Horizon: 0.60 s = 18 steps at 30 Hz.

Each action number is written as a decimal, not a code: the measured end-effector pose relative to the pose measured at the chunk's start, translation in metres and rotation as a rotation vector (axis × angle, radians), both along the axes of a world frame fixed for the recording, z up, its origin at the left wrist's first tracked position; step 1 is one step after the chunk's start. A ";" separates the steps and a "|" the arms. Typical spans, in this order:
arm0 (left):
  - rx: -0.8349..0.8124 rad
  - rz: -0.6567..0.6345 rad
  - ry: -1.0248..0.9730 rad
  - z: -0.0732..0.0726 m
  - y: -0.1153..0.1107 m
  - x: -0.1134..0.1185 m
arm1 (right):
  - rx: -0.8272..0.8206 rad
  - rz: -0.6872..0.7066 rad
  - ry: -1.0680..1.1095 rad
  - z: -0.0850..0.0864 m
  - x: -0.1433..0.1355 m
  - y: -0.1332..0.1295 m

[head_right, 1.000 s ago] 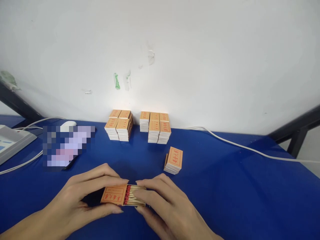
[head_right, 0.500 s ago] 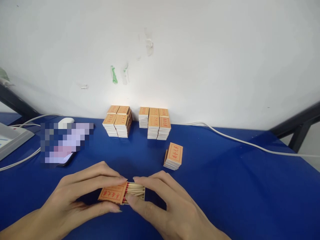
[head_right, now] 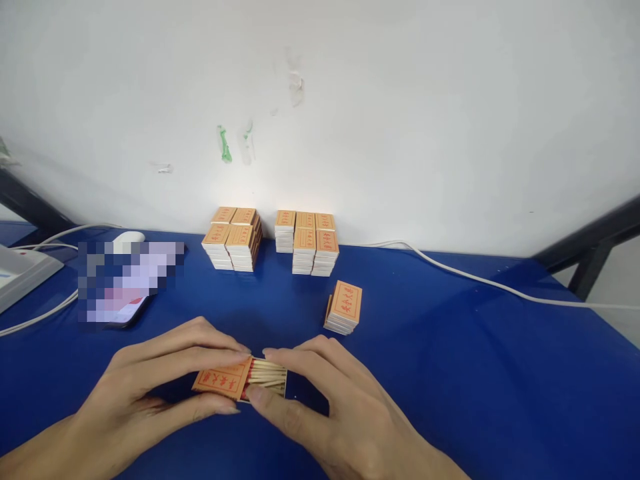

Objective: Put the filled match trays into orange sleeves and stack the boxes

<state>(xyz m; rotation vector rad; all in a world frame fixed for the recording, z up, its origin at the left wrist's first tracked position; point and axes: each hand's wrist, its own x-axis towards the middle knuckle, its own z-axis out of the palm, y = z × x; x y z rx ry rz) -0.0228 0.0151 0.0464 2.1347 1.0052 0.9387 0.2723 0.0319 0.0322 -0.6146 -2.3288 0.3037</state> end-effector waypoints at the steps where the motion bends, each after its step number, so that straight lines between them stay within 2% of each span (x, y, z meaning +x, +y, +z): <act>1: 0.008 -0.005 -0.001 -0.001 0.000 0.000 | 0.006 -0.001 -0.006 -0.001 0.000 0.000; 6: 0.060 -0.034 -0.014 -0.001 -0.001 0.002 | 0.017 0.014 0.055 0.000 -0.004 -0.001; 11: 0.045 -0.074 -0.080 -0.001 -0.002 0.005 | -0.053 0.012 0.065 0.005 -0.010 -0.007; 15: -0.082 -0.101 -0.086 -0.001 -0.007 0.005 | -0.132 -0.004 0.065 0.010 -0.011 -0.013; 18: -0.237 -0.072 -0.053 0.002 -0.012 0.003 | -0.265 0.081 -0.018 0.015 -0.009 -0.014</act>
